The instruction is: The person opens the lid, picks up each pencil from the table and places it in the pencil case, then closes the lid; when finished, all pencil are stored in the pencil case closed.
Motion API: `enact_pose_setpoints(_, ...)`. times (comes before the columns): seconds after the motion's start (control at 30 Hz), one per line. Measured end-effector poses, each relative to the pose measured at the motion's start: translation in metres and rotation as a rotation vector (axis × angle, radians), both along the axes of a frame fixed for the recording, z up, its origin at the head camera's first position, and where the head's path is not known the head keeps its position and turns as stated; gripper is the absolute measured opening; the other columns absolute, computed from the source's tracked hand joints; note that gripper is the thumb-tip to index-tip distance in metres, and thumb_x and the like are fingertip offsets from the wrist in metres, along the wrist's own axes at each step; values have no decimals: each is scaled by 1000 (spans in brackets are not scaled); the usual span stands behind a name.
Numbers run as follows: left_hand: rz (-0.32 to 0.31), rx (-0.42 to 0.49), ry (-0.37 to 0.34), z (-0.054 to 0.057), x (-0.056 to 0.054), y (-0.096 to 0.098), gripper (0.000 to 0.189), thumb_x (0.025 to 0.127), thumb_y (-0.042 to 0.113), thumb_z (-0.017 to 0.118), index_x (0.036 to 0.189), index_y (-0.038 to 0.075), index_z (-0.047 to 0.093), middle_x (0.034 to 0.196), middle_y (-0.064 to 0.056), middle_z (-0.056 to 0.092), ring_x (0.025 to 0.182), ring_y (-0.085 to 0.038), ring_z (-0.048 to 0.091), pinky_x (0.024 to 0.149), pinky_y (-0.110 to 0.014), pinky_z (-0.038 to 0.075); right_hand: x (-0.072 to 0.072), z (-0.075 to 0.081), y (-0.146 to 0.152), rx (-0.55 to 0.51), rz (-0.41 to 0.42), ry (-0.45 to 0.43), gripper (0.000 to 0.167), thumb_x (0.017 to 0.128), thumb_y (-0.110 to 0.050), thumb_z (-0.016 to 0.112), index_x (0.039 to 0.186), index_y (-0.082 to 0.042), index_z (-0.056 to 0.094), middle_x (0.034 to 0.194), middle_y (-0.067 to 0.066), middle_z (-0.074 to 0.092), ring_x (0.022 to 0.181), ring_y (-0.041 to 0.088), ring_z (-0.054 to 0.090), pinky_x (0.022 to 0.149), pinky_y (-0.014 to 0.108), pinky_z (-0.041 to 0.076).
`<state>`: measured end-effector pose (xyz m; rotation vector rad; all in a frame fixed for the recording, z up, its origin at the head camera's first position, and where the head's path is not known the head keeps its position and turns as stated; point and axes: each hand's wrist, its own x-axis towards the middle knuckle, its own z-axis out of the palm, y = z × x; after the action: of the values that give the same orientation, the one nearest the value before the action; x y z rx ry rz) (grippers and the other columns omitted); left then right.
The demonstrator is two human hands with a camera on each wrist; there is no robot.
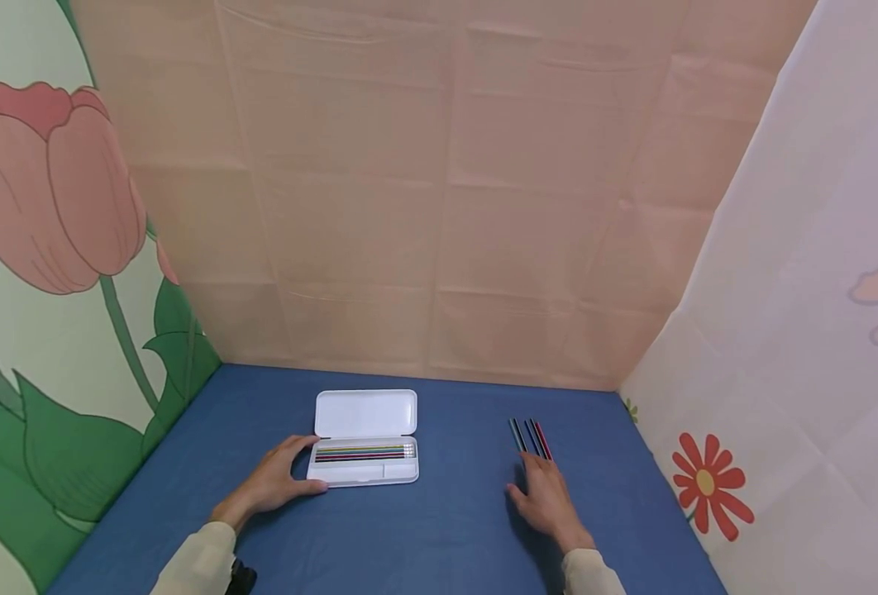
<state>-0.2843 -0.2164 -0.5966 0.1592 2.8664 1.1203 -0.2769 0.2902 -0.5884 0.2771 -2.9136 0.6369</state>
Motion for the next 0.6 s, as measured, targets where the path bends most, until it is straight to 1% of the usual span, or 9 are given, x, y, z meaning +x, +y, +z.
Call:
enact_pose_setpoints(0.13,3,6,-1,0,0,0,99,85,45,101,165,7,55,164,-20,58,154,-49,52,128,-76,40,-1,-1,1,17,-5,11,63,101,-18,85,152,9,61,148,32,69,140,56,63,115,72,53)
enact_pose_setpoints(0.27,2,15,4,1,0,1,99,85,45,101,164,7,55,164,-20,58,155,-49,52,129,-75,40,-1,-2,2,37,-5,39,60,99,-16,87,147,10,64,141,31,73,133,54,67,112,71,56)
enact_pose_setpoints(0.43,-1,10,8,2,1,0,99,85,46,101,164,8,55,163,-19,58,154,-48,53,128,-75,41,-3,-2,4,63,7,87,53,95,-9,89,138,13,69,132,31,77,124,53,71,108,68,58)
enact_pose_setpoints(0.47,-2,8,9,2,1,0,99,85,45,101,164,7,56,163,-19,58,153,-48,53,128,-75,41,-6,-8,7,55,22,117,51,93,-8,90,136,13,70,129,31,78,121,53,72,105,68,59)
enact_pose_setpoints(0.5,-1,8,9,2,2,0,99,85,45,101,164,7,56,163,-20,58,153,-48,53,128,-75,41,-14,-22,14,46,46,174,47,94,-9,88,132,12,71,124,29,79,116,51,73,102,63,61)
enact_pose_setpoints(0.53,-1,8,8,2,2,0,99,85,45,101,164,7,56,163,-20,58,153,-48,53,128,-75,41,-19,-31,19,38,68,214,44,94,-8,88,130,11,72,120,28,80,112,51,73,99,63,62)
enact_pose_setpoints(0.6,-2,8,9,2,2,0,99,85,45,101,164,6,56,163,-20,59,153,-48,54,128,-75,41,-33,-59,33,14,125,317,39,95,-11,87,126,8,73,113,24,80,106,46,74,94,55,64)
